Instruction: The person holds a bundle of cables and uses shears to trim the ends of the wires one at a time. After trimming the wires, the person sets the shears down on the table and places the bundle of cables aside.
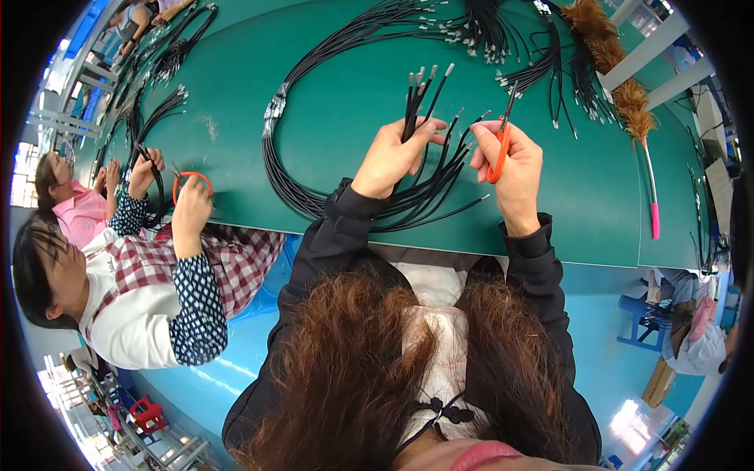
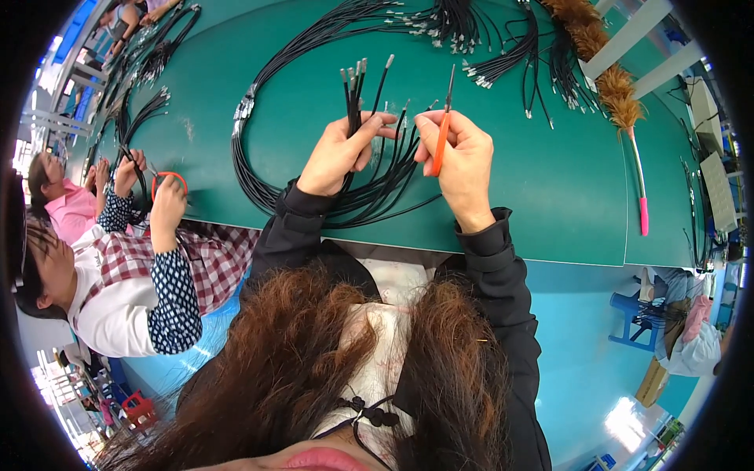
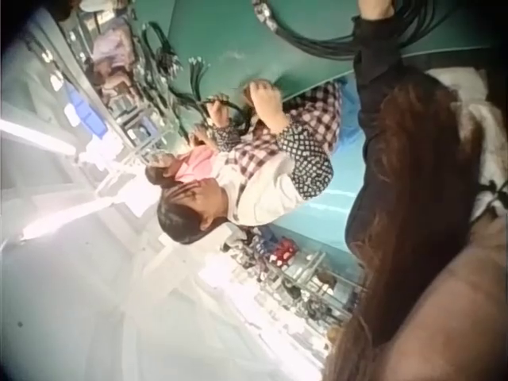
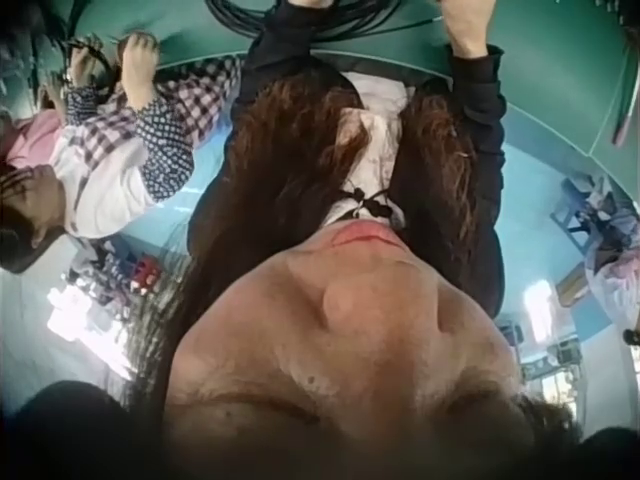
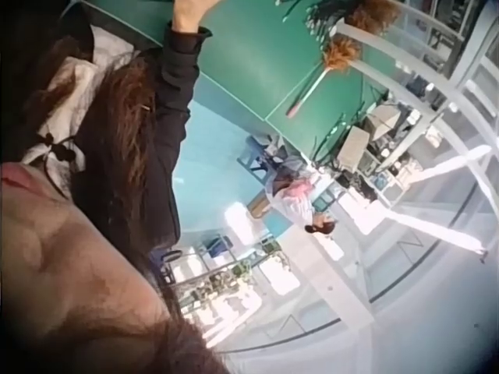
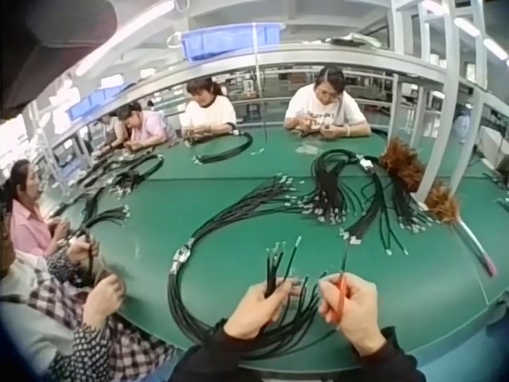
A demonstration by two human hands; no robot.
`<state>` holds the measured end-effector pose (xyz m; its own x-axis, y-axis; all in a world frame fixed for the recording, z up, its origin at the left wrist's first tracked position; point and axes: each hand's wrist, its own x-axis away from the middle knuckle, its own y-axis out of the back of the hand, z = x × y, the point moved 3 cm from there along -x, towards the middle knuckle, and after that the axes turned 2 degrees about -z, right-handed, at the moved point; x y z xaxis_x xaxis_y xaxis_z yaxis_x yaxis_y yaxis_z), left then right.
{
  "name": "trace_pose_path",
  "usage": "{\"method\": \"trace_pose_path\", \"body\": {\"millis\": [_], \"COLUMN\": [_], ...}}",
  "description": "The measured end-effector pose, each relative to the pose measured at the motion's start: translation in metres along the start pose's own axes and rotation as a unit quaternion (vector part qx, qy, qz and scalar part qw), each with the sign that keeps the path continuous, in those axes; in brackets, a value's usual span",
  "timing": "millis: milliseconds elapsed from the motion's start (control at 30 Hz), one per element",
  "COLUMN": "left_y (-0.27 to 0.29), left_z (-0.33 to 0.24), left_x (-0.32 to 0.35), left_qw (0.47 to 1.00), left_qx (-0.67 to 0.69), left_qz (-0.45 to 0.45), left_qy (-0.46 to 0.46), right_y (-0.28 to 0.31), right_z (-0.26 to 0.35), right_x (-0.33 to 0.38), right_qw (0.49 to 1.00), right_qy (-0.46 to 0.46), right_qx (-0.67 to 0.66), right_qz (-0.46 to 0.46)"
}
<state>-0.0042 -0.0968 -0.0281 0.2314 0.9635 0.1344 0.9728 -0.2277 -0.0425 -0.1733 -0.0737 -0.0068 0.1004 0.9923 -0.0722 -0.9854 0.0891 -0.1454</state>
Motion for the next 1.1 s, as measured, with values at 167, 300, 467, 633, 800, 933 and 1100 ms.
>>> {"method": "trace_pose_path", "body": {"millis": [167, 300, 467, 633, 800, 933, 1100], "left_y": [0.001, 0.000, -0.006, -0.009, -0.006, -0.006, 0.011], "left_z": [0.001, -0.001, 0.006, 0.005, 0.000, 0.008, -0.006], "left_x": [0.005, 0.008, 0.005, 0.006, 0.013, 0.014, 0.015], "left_qw": [0.999, 0.999, 0.999, 0.999, 0.999, 0.998, 0.986], "left_qx": [0.022, 0.026, 0.001, -0.042, 0.028, 0.033, 0.068], "left_qz": [0.016, 0.008, -0.023, -0.015, 0.010, 0.025, -0.038], "left_qy": [-0.031, -0.042, -0.040, -0.004, -0.030, -0.037, -0.148], "right_y": [-0.011, -0.008, -0.002, -0.003, -0.013, -0.029, -0.028], "right_z": [0.013, 0.019, 0.010, 0.002, 0.010, 0.012, 0.014], "right_x": [-0.003, -0.010, -0.003, 0.002, -0.005, -0.012, -0.011], "right_qw": [0.999, 0.997, 0.997, 0.998, 0.996, 0.991, 0.986], "right_qy": [0.012, 0.052, 0.050, 0.041, 0.051, 0.016, -0.004], "right_qx": [-0.046, -0.037, -0.021, -0.011, -0.059, -0.135, -0.139], "right_qz": [-0.015, -0.051, -0.051, -0.046, -0.044, 0.022, 0.088]}}
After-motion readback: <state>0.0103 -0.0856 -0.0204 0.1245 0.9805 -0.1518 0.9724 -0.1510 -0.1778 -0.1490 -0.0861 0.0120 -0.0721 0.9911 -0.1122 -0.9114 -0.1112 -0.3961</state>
